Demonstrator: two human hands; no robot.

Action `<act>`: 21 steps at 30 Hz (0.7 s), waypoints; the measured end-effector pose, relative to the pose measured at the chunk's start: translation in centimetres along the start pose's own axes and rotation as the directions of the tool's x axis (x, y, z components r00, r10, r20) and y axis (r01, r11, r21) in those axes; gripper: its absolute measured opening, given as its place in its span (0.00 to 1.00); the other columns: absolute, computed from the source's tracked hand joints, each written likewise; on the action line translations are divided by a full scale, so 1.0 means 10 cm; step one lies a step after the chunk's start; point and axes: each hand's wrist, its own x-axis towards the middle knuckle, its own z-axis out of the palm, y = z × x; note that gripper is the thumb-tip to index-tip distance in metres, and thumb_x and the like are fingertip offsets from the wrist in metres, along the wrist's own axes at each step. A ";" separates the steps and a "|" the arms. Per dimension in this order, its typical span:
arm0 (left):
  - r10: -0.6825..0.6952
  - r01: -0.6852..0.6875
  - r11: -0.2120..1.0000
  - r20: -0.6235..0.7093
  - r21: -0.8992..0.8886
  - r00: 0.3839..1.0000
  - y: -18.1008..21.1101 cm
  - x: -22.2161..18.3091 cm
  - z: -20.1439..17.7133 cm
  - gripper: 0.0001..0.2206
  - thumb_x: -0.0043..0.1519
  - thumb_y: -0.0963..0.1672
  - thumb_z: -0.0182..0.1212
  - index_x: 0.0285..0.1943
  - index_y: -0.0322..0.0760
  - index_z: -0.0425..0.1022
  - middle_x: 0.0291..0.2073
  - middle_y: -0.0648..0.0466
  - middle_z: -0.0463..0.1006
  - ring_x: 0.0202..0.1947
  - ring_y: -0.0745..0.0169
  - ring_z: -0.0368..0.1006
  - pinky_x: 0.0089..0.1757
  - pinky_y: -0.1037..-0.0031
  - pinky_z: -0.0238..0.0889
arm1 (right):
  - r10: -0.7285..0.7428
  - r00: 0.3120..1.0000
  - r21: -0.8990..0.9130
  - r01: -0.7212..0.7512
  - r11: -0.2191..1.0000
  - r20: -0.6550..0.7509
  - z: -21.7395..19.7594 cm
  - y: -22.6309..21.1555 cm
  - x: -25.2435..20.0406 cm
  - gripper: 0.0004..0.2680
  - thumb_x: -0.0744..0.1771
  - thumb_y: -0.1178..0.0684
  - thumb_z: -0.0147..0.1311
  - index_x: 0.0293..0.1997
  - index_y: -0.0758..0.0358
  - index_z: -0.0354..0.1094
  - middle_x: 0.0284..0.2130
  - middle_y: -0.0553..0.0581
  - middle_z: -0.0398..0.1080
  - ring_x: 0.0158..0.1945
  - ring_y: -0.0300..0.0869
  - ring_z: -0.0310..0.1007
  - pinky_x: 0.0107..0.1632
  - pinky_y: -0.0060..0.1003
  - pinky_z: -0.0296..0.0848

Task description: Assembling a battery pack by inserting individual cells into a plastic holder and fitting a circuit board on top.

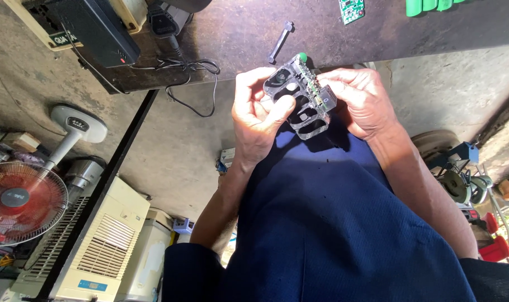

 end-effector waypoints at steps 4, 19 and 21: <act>-0.006 0.007 1.000 -0.020 0.016 1.000 -0.08 -0.03 -0.02 0.23 0.61 0.39 0.72 0.62 0.34 0.66 0.46 0.46 0.81 0.45 0.62 0.82 0.46 0.73 0.81 | 0.002 1.000 0.014 -0.002 1.000 0.009 -0.01 0.01 0.02 0.04 0.67 0.64 0.55 0.40 0.77 0.73 0.27 0.68 0.75 0.28 0.44 0.78 0.30 0.37 0.80; 0.022 -0.015 0.995 0.068 -0.102 0.997 -0.24 -0.02 -0.19 0.24 0.63 0.39 0.69 0.66 0.32 0.64 0.58 0.43 0.75 0.56 0.57 0.77 0.55 0.68 0.76 | -0.202 0.977 -0.243 0.211 0.947 0.063 -0.03 -0.07 0.04 0.04 0.66 0.64 0.60 0.41 0.76 0.75 0.32 0.65 0.72 0.37 0.38 0.73 0.41 0.30 0.75; 0.031 -0.022 0.994 0.081 -0.110 0.996 -0.32 -0.01 -0.24 0.23 0.64 0.40 0.68 0.67 0.32 0.63 0.59 0.43 0.74 0.58 0.56 0.76 0.56 0.66 0.75 | -0.240 0.967 -0.311 0.254 0.916 0.081 0.01 -0.21 0.01 0.03 0.67 0.66 0.61 0.42 0.77 0.75 0.33 0.66 0.72 0.37 0.39 0.72 0.40 0.32 0.75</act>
